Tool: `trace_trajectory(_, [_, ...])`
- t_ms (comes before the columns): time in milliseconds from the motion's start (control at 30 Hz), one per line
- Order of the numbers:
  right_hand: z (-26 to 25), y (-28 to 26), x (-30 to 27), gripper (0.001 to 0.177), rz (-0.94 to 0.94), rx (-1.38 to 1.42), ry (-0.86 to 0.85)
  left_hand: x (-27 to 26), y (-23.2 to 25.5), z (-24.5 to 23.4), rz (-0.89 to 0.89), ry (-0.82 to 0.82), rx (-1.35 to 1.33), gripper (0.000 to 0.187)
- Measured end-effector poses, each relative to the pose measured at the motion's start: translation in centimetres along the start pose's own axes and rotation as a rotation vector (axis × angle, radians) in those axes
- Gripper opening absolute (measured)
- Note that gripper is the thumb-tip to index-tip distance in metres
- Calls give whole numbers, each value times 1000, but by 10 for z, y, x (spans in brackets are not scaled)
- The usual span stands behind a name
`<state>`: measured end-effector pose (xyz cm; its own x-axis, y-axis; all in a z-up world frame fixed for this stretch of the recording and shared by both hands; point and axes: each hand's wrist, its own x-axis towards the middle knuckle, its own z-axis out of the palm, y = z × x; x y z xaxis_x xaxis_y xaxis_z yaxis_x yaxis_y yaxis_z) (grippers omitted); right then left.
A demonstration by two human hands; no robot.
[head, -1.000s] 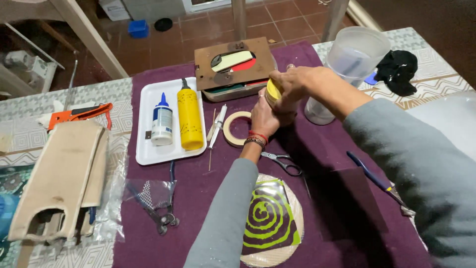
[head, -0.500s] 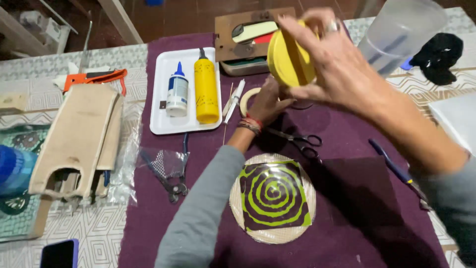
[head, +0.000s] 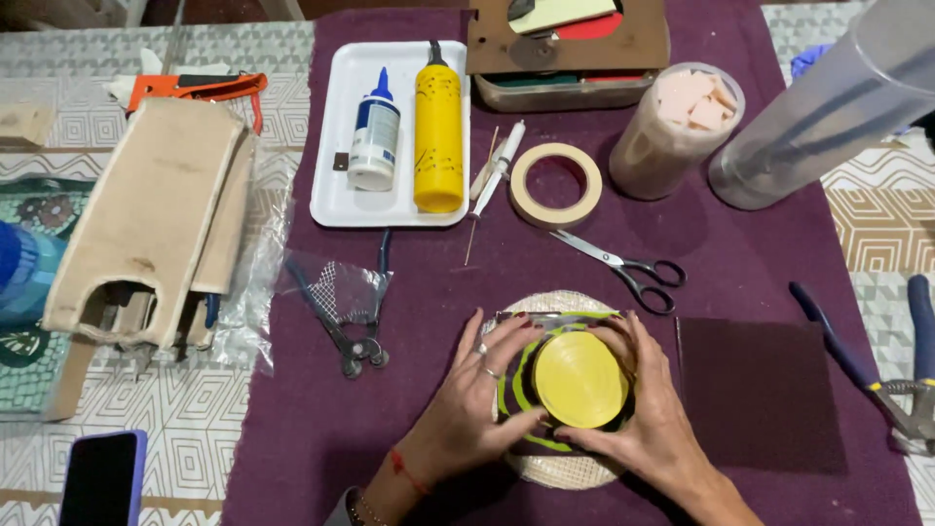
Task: The person is assembling a decorative item by applying masking tape to a wicker base, using glue, and fitting components together using pliers.
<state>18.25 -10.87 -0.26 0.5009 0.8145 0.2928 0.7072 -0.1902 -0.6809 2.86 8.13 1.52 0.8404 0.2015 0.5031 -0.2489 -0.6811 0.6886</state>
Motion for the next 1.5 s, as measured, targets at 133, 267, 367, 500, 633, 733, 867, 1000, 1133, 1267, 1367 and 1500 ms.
trace_trajectory(133, [2, 4, -4, 156, -67, -67, -30, -12, -11, 2, -12, -104, -15, 103])
trace_trajectory(267, [6, 3, -2, 156, -113, -97, -51, -10, -17, 2, -47, -129, -83, 111])
trace_trajectory(367, [9, 11, -2, 163, -79, -86, -69, -11, -16, 10, -60, -141, -46, 97])
trace_trajectory(500, [6, 14, -5, 173, -46, -29, -48, -10, -13, 13, -88, -149, -34, 97])
trace_trajectory(633, [-14, 15, -5, 180, 20, 84, -22, -14, -19, 16, -116, -185, -70, 101])
trace_trajectory(733, [-24, 14, -3, 170, 39, 147, -39, -13, -18, 17, -92, -132, -58, 102])
trace_trajectory(867, [-20, 15, -7, 164, 22, 158, -92, -6, -10, 15, -164, -133, -80, 102])
trace_trajectory(1000, [-12, 22, -8, 164, 34, 148, -80, -7, -13, 18, -125, -116, -50, 97])
trace_trajectory(1133, [-9, 20, -9, 162, 27, 119, -75, -11, -15, 20, -111, -102, -21, 93])
trace_trajectory(1267, [-11, 16, -4, 162, 35, 93, -93, -15, -23, 25, -109, -99, -44, 97])
trace_trajectory(1367, [-12, 16, -4, 161, 16, 102, -89, -14, -19, 22, -97, -105, -27, 91])
trace_trajectory(1500, [-10, 18, -5, 162, 35, 71, -87, -15, -18, 22, -92, -113, -10, 90])
